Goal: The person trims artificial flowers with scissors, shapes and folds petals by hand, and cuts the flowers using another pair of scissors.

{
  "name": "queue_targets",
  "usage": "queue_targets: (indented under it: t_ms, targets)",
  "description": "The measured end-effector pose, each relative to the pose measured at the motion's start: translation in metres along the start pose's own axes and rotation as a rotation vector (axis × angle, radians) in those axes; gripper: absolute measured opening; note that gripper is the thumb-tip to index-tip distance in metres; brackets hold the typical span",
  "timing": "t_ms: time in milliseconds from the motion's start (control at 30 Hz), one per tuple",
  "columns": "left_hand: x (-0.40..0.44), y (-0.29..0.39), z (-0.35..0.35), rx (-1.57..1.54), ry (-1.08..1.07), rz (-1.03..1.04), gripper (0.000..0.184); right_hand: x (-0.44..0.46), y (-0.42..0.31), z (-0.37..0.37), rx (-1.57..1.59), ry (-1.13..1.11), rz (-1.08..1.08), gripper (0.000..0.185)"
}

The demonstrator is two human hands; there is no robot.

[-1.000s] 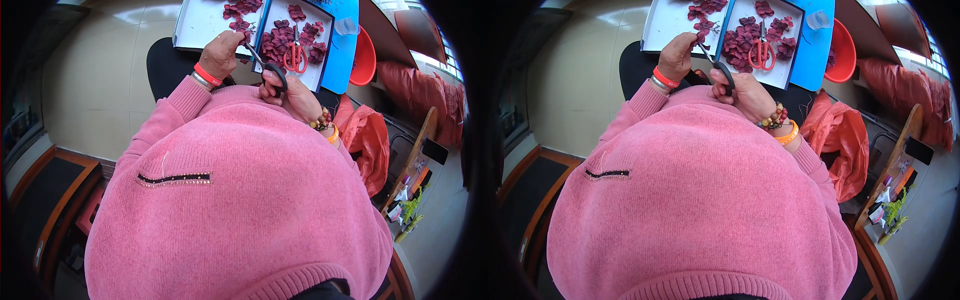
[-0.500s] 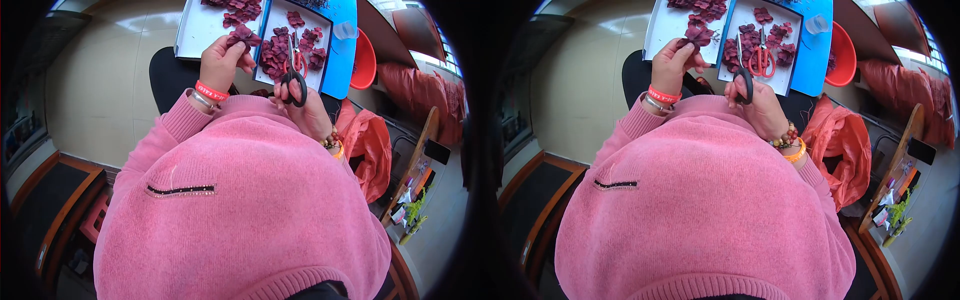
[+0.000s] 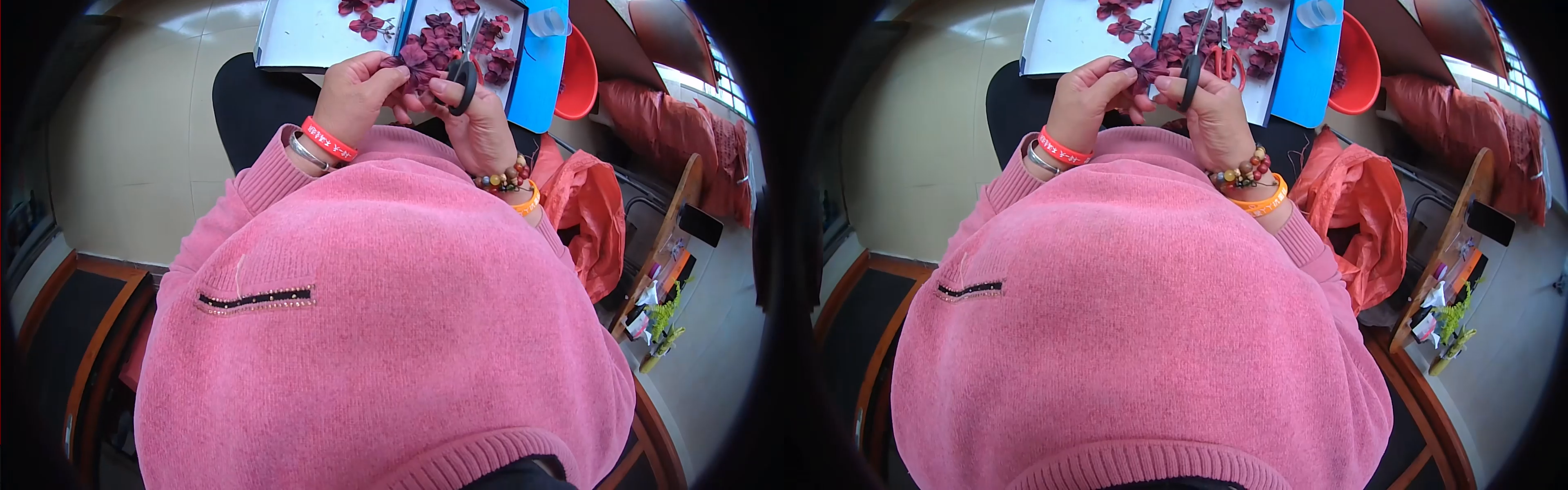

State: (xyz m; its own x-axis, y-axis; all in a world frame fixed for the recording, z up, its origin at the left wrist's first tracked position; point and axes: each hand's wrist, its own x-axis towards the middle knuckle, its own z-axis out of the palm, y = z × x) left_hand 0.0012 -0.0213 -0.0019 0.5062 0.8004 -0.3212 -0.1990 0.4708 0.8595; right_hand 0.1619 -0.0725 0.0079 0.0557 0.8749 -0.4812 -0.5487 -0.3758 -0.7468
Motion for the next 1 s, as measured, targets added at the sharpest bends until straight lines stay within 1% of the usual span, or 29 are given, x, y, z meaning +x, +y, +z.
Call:
queue_targets:
  t_ms: [67, 100, 200, 233, 333, 467, 567, 633, 733, 933, 1000]
  targets:
    - [0.000, -0.005, -0.002, 0.022, -0.037, 0.002, 0.017, -0.001, 0.001, 0.002, -0.020, 0.006, 0.014, 0.021]
    - [0.000, -0.005, -0.005, 0.041, -0.076, -0.031, 0.016, 0.000, 0.003, -0.001, -0.041, -0.018, 0.007, 0.017]
    - [-0.002, -0.007, -0.001, 0.135, 0.010, 0.023, 0.016, -0.002, 0.002, 0.001, -0.063, -0.046, -0.009, 0.015]
    - [-0.001, -0.006, -0.005, 0.126, -0.040, 0.005, 0.016, -0.003, 0.001, 0.004, -0.059, -0.044, 0.005, 0.016]
    - [0.003, -0.017, -0.012, -0.111, -0.107, -0.032, 0.016, -0.002, 0.005, 0.002, -0.067, -0.050, -0.004, 0.016]
    - [0.006, -0.020, -0.015, -0.384, -0.221, -0.146, 0.016, -0.003, 0.003, 0.003, -0.024, -0.060, 0.031, 0.015]
    - [0.009, -0.022, -0.019, -0.560, -0.307, -0.231, 0.019, -0.002, 0.003, 0.000, 0.015, -0.115, 0.069, 0.013]
    - [0.010, -0.026, -0.024, -0.703, -0.387, -0.274, 0.022, 0.001, 0.006, -0.005, -0.004, -0.099, 0.043, 0.014]
    - [0.008, -0.024, -0.018, -0.684, -0.280, -0.329, 0.024, 0.001, 0.005, -0.007, -0.040, -0.089, 0.034, 0.016]
    - [0.010, -0.025, -0.016, -0.758, -0.307, -0.365, 0.028, -0.001, 0.003, -0.005, -0.062, -0.077, 0.004, 0.016]
    - [0.012, -0.027, -0.019, -0.742, -0.348, -0.378, 0.030, 0.000, 0.004, -0.007, -0.062, -0.067, 0.005, 0.016]
